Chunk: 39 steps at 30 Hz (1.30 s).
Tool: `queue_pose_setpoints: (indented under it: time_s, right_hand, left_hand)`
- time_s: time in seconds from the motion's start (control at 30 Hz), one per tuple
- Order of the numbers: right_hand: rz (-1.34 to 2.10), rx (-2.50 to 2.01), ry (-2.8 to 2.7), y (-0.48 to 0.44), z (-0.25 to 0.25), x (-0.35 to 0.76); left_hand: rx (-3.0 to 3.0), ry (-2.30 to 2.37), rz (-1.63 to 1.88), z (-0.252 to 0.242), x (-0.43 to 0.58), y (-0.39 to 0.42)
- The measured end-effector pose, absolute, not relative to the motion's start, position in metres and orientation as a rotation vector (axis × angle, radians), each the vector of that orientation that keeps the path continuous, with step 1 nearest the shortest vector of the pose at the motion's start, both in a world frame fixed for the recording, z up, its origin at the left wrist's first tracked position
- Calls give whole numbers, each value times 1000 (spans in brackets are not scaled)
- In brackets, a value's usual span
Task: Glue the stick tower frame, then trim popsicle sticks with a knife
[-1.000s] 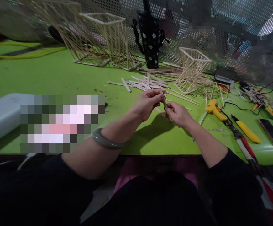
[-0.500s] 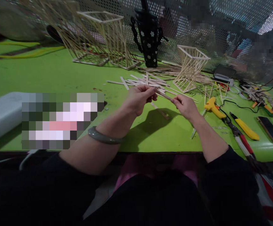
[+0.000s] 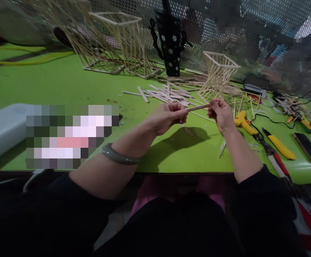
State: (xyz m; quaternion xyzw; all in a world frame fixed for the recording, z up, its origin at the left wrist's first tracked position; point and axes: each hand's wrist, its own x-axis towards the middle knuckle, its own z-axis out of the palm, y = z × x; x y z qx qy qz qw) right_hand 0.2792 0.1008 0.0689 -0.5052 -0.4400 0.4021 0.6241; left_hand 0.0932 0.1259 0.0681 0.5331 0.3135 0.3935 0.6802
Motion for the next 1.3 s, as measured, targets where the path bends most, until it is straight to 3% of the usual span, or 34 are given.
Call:
queue_pose_setpoints:
  time_s: [0.73,0.97,1.3]
  right_hand:
    - [1072,-1087,-1215,87,69,261]
    - [973,-1116,-1133,89,61,259]
    - [882,-1129,-1240,88,62,255]
  left_hand:
    - [1233,656,724,67,96,116]
    - [1721,937,1164,59,100,121]
    - [1273,827,860,66,107,112]
